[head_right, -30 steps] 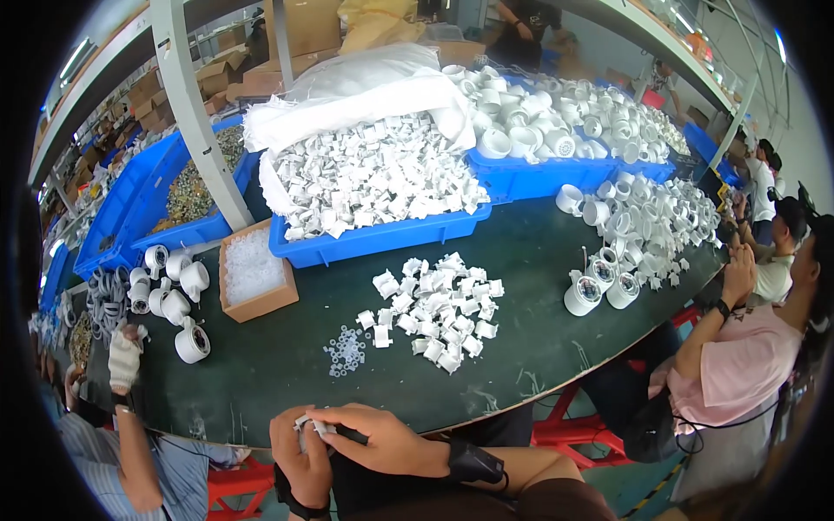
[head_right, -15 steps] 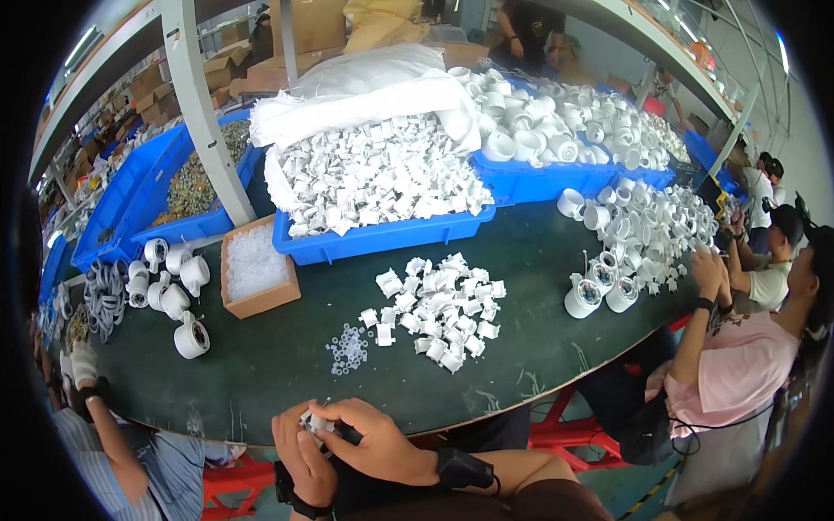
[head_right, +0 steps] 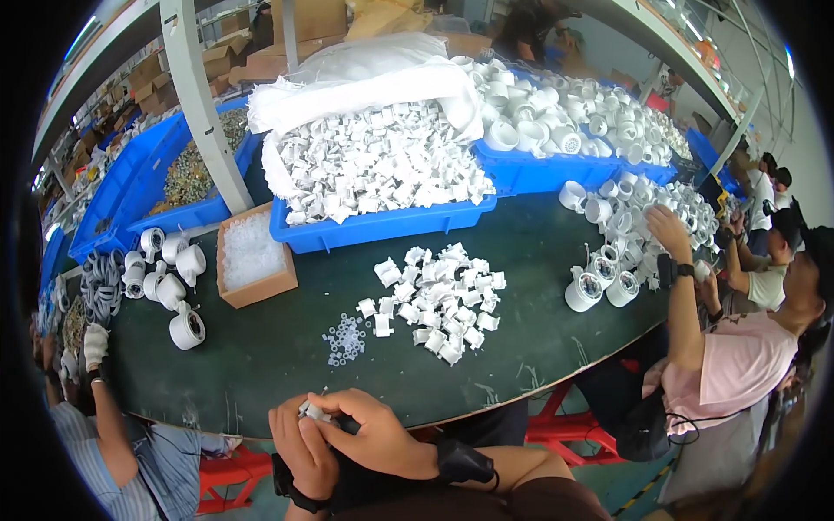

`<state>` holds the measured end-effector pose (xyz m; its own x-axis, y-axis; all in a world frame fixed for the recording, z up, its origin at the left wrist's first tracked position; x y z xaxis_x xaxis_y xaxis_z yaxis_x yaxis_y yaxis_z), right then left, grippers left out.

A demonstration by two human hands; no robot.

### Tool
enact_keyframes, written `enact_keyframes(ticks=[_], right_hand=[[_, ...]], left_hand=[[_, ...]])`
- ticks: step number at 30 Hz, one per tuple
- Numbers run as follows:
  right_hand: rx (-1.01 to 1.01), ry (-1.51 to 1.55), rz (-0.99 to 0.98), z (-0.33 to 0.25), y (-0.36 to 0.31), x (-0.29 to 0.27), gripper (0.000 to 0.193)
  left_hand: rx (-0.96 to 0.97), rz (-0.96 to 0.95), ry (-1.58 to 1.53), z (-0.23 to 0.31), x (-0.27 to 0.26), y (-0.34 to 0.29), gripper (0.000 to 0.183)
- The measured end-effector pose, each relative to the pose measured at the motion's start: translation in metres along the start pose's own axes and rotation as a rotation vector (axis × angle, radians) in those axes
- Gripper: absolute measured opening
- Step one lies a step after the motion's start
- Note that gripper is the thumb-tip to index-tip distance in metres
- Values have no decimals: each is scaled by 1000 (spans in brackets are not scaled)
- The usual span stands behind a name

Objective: The person assembles camera components by hand, picking up a white plastic housing and a small wire connector. They thread the wire through the housing, snap a small white cap onto the assembly, and then place the completed unit onto the table.

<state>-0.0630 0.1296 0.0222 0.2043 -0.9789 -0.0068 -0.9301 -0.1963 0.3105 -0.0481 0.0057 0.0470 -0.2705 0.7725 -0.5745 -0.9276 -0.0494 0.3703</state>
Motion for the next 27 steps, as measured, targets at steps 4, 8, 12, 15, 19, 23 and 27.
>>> enact_keyframes(ticks=[4,8,12,15,19,23,27], right_hand=[[-176,-145,137,-3,-2,2,39],[-186,-148,157,-4,-3,3,35],[-57,0,86,1,-5,3,36],[14,44,31,3,-3,0,38],[125,30,101,12,-4,-6,32],[164,112,80,7,-2,-4,40],[96,114,82,9,2,1,41]], left_hand=[[-11,28,22,0,4,1,32],[-16,28,39,0,3,0,32],[-14,38,66,-2,-1,-4,32],[25,-8,44,-6,-2,-4,30],[95,-64,-37,-11,4,10,31],[80,-53,-50,-13,0,13,36],[76,-18,-26,-18,2,10,37]])
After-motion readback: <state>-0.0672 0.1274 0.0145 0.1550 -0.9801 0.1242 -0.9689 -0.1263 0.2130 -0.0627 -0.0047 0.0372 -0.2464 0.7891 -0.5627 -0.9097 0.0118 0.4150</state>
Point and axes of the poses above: each hand's wrist, its own y-axis towards the middle knuckle, its own x-axis out of the palm, z = x × y, the point moved 6 cm from there along y, towards the middle knuckle, and after that the axes turned 6 degrees about -x, right-handed, at the moved point
